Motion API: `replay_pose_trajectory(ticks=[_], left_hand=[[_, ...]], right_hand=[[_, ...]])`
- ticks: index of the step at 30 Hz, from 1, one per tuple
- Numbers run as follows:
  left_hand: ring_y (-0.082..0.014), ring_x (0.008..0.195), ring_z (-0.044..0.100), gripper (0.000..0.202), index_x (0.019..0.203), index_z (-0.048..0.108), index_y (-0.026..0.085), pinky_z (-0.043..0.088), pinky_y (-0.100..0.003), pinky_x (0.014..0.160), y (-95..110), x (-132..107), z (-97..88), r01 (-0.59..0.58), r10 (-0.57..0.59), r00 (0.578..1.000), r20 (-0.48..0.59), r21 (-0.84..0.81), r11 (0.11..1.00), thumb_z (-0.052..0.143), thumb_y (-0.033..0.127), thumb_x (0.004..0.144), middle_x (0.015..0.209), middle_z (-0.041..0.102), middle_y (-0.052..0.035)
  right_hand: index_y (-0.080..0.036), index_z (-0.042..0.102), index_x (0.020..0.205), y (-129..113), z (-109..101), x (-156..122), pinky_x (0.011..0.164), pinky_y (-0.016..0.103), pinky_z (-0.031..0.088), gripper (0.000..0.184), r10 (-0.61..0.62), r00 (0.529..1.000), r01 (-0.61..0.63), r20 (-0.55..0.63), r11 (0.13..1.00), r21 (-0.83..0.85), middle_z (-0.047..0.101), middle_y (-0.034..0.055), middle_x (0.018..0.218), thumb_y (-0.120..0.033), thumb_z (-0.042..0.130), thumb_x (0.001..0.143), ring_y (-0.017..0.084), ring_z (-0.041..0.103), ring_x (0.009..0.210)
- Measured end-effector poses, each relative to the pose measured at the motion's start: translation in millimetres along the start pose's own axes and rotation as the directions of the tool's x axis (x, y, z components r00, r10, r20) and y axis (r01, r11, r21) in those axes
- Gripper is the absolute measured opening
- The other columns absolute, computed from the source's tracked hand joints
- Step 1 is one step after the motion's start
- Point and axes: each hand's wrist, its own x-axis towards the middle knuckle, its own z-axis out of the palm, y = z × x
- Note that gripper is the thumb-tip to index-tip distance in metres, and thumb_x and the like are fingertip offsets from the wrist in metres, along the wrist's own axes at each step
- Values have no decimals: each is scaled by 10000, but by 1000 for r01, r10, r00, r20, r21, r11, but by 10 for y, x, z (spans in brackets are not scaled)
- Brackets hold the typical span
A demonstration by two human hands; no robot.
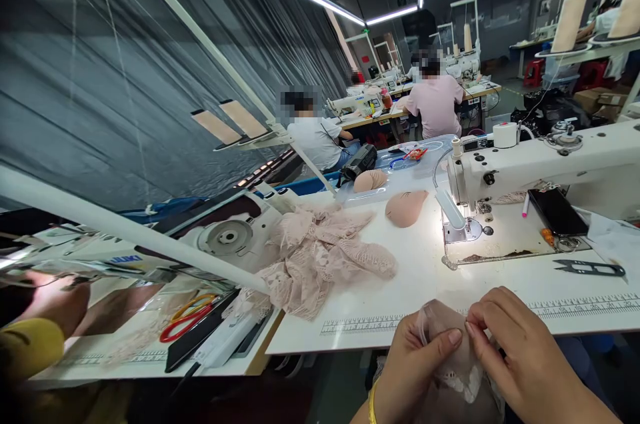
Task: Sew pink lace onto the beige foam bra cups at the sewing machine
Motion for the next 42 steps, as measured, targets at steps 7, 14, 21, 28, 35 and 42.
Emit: replay_pose_trajectory(ticks=[7,14,21,28,35,42], left_hand=[[-145,721,588,410,849,777,113,490,-259,702,-23,-28,-8,-15,15,999,-43,16,1000,939,475,745,798,684,-60],[-188,774,678,490,1047,798,109,545,-306,793,-150,56,-48,4,-6,1000,-11,-162,987,944,459,736,882,761,-91],[-220,877,711,413,1037,818,113,555,-339,882,-103,34,1,-8,8,1000,2,-170,985,920,423,784,947,779,-113],[-167,756,634,387,879,779,116,531,-281,747,-231,-36,-86,-83,73,984,-162,-57,995,941,442,748,819,726,-66],[-171,758,643,406,963,814,122,518,-281,744,-181,4,-108,-102,94,982,-162,-44,994,918,469,779,859,761,-83],[-212,848,671,438,981,829,113,542,-313,809,-166,1,14,-96,91,989,-115,-39,995,928,479,763,880,766,-105]], right_hand=[[-267,482,830,7,82,-30,539,250,458,236,167,986,-163,-28,982,92,516,-37,733,-262,483,1065,145,523,621],[-260,601,924,234,2,-179,621,253,519,312,490,869,-481,74,796,367,553,-12,815,-521,516,1073,172,554,720],[-282,614,1096,165,51,-137,685,280,555,131,271,962,-271,25,947,172,611,9,937,-403,611,1047,185,615,806],[-260,479,899,307,232,-80,650,338,437,200,-97,971,30,-217,955,-294,533,8,809,-130,513,1046,196,509,723],[-280,540,1083,402,-11,-190,636,302,551,99,195,981,-196,-13,979,-58,604,25,946,-379,547,1082,195,616,787],[-266,462,923,75,226,8,608,285,471,178,4,995,-9,-102,999,-46,517,-16,810,-194,492,1083,162,528,699]])
